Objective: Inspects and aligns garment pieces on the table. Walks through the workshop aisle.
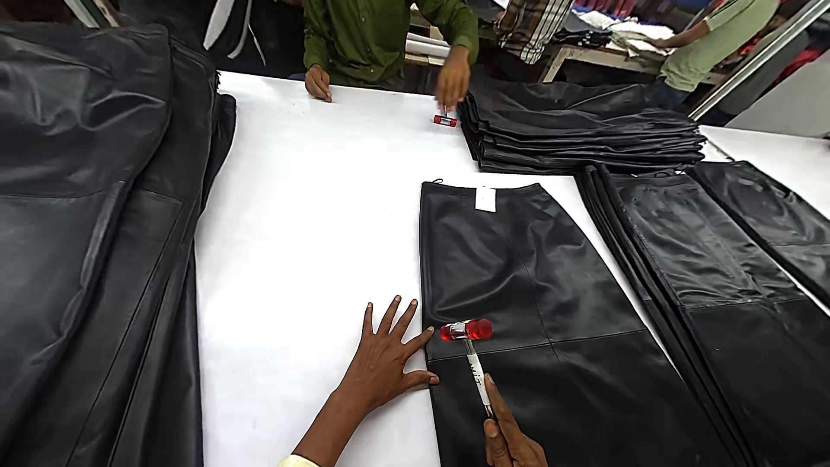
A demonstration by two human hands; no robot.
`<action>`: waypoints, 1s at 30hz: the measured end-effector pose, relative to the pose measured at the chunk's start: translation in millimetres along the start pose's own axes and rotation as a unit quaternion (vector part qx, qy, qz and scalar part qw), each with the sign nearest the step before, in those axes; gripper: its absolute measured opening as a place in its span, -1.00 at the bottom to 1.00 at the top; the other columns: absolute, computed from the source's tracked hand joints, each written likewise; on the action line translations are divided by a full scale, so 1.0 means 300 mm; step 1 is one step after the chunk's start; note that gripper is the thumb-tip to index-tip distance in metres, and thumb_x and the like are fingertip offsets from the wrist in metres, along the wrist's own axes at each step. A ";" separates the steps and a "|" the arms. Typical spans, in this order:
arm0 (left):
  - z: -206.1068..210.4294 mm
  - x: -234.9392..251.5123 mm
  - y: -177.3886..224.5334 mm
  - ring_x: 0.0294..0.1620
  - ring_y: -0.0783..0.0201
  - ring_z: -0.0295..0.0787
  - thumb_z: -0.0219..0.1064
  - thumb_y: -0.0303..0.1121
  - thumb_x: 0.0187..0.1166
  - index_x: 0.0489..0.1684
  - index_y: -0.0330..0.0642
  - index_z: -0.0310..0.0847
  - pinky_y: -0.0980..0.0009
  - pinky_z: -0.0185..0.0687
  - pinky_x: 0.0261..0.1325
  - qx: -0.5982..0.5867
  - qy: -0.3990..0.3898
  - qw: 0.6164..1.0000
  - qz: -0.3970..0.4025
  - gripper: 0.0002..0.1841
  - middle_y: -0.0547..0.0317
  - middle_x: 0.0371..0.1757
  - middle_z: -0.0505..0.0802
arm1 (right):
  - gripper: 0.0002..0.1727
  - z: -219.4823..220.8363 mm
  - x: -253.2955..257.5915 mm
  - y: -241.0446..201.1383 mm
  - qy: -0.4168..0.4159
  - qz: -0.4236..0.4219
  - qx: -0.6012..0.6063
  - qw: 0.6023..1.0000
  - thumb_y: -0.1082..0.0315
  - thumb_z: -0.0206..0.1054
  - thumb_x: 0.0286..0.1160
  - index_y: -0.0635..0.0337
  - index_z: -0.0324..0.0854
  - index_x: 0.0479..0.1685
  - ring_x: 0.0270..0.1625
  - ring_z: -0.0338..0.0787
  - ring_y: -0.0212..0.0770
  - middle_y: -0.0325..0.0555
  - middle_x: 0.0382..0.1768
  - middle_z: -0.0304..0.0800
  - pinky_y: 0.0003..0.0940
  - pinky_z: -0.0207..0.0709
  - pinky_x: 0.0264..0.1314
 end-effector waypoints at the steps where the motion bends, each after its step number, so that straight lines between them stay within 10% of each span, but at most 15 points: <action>1: 0.008 -0.002 -0.011 0.94 -0.20 -0.25 -0.19 0.71 0.34 0.66 0.59 0.44 -0.61 -0.43 0.70 0.000 -0.019 1.000 -0.013 -0.11 0.15 0.92 0.15 | -0.41 -0.010 0.003 -0.007 0.006 -0.003 -0.004 1.000 0.17 -0.09 0.90 0.36 0.25 0.76 -0.61 0.58 -0.32 -0.01 -0.43 0.74 -0.36 0.60 -0.49; 7: 0.021 -0.006 -0.028 0.94 -0.18 -0.25 -0.18 0.75 0.26 0.76 0.61 0.28 -0.54 -0.44 0.73 -0.013 -0.076 0.996 -0.048 -0.03 0.14 0.93 0.11 | -0.34 -0.080 0.007 -0.094 0.060 -0.062 -0.013 0.996 0.08 -0.13 0.90 0.44 0.20 0.75 -0.50 0.62 -0.42 0.06 -0.33 0.75 -0.50 0.62 -0.36; 12: 0.024 0.000 -0.031 0.95 -0.14 -0.26 -0.12 0.77 0.21 0.79 0.56 0.24 -0.50 -0.46 0.76 -0.018 -0.085 0.995 -0.053 0.02 0.18 0.94 0.08 | -0.45 0.043 -0.001 0.020 -0.053 0.004 -0.139 0.989 0.20 -0.03 0.86 0.15 0.34 0.76 -0.51 0.76 -0.04 0.04 -0.36 0.84 -0.06 0.68 -0.41; 16: 0.024 0.004 -0.036 0.96 -0.14 -0.32 -0.11 0.76 0.21 0.83 0.55 0.17 -0.50 -0.51 0.75 -0.027 -0.115 0.991 -0.065 0.04 0.17 0.95 0.03 | -0.40 -0.023 0.012 -0.071 0.036 -0.047 -0.092 0.994 0.15 -0.10 0.89 0.43 0.36 0.67 -0.52 0.67 -0.26 0.08 -0.31 0.81 -0.36 0.63 -0.40; 20: 0.030 0.005 -0.038 0.96 -0.11 -0.40 -0.10 0.79 0.17 0.85 0.59 0.10 -0.46 -0.58 0.77 -0.033 -0.137 0.988 -0.067 0.07 0.21 0.97 -0.04 | -0.44 0.048 0.036 0.017 -0.064 -0.015 -0.141 0.988 0.14 -0.07 0.88 0.06 0.32 0.79 -0.54 0.72 -0.08 -0.02 -0.42 0.80 -0.07 0.64 -0.46; 30: 0.027 0.013 -0.042 0.96 -0.08 -0.52 -0.02 0.79 0.12 0.89 0.56 -0.03 -0.45 -0.70 0.76 -0.043 -0.188 0.978 -0.074 0.14 0.22 0.98 -0.15 | -0.44 0.016 -0.012 -0.009 -0.025 -0.035 -0.095 0.995 0.20 -0.05 0.88 0.31 0.35 0.72 -0.51 0.73 -0.15 0.08 -0.33 0.85 -0.19 0.68 -0.37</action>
Point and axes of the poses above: each hand's wrist, its own x-axis towards the middle knuckle, its own z-axis out of the palm, y = z × x, the point moved 8 cm from there along x, towards the middle knuckle
